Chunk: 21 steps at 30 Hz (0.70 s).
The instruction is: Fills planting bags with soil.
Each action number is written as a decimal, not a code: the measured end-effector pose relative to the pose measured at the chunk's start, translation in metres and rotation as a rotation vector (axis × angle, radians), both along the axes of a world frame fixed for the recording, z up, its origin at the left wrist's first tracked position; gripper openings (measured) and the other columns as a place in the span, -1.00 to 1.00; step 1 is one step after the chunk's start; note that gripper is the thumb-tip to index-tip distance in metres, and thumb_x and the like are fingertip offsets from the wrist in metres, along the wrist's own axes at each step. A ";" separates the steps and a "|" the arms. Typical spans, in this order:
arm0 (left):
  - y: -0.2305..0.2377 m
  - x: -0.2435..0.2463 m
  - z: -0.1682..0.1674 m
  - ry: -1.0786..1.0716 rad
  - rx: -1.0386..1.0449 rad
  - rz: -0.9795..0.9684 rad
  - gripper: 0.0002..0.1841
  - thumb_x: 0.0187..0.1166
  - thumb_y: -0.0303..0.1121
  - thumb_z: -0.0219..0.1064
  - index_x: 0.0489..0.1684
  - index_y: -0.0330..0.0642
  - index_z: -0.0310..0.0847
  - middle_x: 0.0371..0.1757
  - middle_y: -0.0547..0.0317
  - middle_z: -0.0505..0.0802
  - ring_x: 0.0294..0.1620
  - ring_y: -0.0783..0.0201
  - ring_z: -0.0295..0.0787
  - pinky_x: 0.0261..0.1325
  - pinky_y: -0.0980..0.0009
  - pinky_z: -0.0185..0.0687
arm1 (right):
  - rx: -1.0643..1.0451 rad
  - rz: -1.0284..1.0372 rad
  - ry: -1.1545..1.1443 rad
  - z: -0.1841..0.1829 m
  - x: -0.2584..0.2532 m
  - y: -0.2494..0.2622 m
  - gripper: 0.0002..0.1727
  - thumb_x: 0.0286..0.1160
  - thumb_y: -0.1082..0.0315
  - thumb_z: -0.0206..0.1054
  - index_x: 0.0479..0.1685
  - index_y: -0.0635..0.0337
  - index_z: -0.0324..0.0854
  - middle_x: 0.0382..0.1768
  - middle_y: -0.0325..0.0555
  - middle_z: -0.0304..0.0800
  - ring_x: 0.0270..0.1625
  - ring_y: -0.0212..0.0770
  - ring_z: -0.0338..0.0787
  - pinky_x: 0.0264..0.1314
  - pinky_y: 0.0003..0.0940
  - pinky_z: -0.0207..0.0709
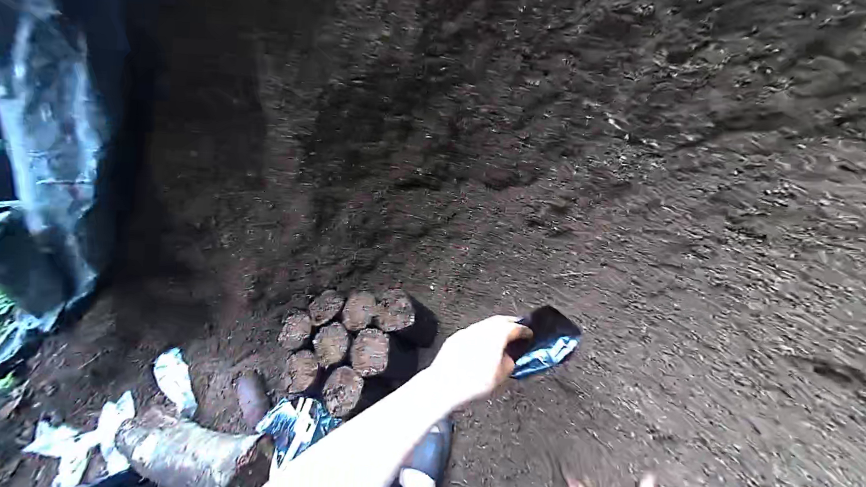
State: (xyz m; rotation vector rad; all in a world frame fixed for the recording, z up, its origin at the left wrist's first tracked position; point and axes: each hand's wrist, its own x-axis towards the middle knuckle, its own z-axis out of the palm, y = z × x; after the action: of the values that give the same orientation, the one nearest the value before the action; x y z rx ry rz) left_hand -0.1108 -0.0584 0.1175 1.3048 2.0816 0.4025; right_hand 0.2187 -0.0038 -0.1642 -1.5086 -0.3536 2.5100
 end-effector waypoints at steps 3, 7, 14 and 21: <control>0.003 -0.006 -0.013 0.028 -0.023 0.031 -0.52 0.57 -0.45 0.31 0.51 -0.02 0.65 0.58 0.10 0.69 0.61 0.17 0.58 0.68 0.11 0.44 | -0.044 -0.482 -0.042 0.002 -0.035 0.023 0.22 0.37 -0.72 -0.22 0.79 0.15 0.00 0.51 0.28 0.51 0.45 0.21 0.67 0.36 0.28 0.66; 0.011 -0.015 -0.035 0.021 0.054 0.035 -0.54 0.54 -0.47 0.32 0.46 -0.10 0.66 0.55 0.02 0.70 0.57 0.11 0.62 0.63 0.05 0.48 | -0.048 -0.880 0.117 0.004 -0.072 0.067 0.08 0.30 -0.74 -0.13 0.89 -0.50 -0.15 0.86 -0.08 0.09 0.81 0.23 0.24 0.54 0.57 0.34; 0.042 -0.017 -0.061 0.077 -0.023 -0.016 -0.48 0.47 -0.57 0.33 0.49 -0.15 0.64 0.59 -0.08 0.65 0.63 0.03 0.56 0.67 0.03 0.42 | 0.053 -1.002 0.188 -0.012 -0.135 0.149 0.04 0.47 -0.64 -0.59 0.81 -0.19 0.02 0.69 -0.06 0.32 0.67 0.00 0.37 0.52 0.31 0.36; 0.114 0.006 -0.127 -0.116 -0.208 -0.008 -0.44 0.54 -0.53 0.29 0.61 -0.19 0.50 0.60 -0.12 0.62 0.63 -0.01 0.53 0.70 -0.01 0.37 | 0.098 -0.831 0.238 0.034 -0.145 0.195 -0.04 0.60 -0.53 -0.60 0.70 -0.07 0.13 0.49 0.06 0.47 0.47 0.02 0.53 0.37 0.23 0.49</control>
State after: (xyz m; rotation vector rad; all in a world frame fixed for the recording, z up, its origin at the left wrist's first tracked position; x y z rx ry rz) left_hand -0.1050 0.0556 -0.0093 1.1397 1.9630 0.2446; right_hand 0.0738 0.1915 -0.1305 -1.0001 0.1658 1.9216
